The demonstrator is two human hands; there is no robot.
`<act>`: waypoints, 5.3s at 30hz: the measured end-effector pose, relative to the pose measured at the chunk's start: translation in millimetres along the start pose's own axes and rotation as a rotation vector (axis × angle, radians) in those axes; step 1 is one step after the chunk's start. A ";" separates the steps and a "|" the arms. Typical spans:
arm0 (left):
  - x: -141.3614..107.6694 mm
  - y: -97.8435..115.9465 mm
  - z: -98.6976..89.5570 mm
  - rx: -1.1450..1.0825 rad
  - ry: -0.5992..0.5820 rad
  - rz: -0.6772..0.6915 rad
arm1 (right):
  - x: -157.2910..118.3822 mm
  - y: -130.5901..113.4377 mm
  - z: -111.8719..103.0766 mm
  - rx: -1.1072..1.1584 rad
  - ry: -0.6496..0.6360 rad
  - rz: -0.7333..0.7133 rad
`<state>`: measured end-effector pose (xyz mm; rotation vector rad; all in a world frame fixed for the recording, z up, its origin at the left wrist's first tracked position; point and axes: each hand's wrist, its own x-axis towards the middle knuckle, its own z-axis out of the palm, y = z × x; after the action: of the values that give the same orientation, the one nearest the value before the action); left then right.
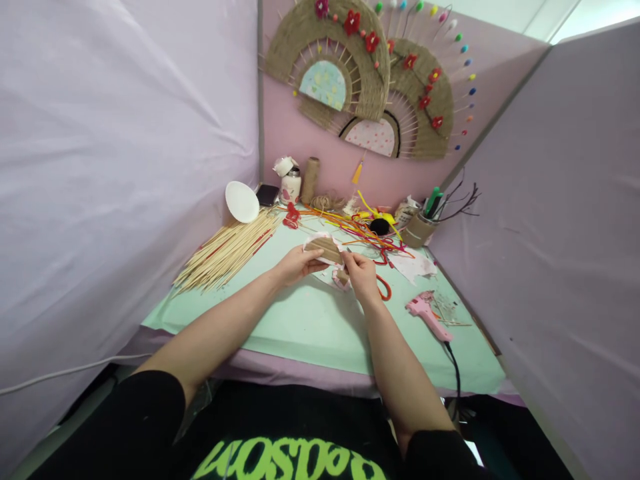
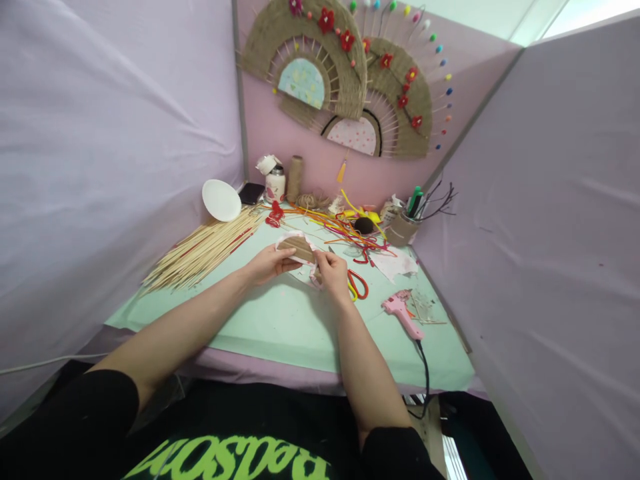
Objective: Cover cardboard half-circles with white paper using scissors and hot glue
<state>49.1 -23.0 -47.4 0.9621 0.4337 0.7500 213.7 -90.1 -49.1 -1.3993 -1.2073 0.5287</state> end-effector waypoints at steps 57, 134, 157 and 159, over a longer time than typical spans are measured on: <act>0.2 -1.8 -1.6 0.166 -0.034 -0.017 | 1.3 5.8 -2.6 0.095 -0.053 0.059; 6.2 -5.5 -2.8 -0.008 0.133 -0.122 | -32.6 -6.9 -83.5 -0.208 0.536 -0.125; 8.5 -5.1 -4.6 -0.035 0.172 -0.100 | -72.2 54.4 -180.5 -0.996 0.181 0.285; 8.0 -6.6 -4.6 -0.018 0.122 -0.077 | -73.6 43.4 -175.6 -0.801 0.258 0.202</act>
<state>54.1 -16.9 -55.5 0.8805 0.5663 0.7438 352.8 -225.5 -69.8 -2.2039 -1.1115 -0.0357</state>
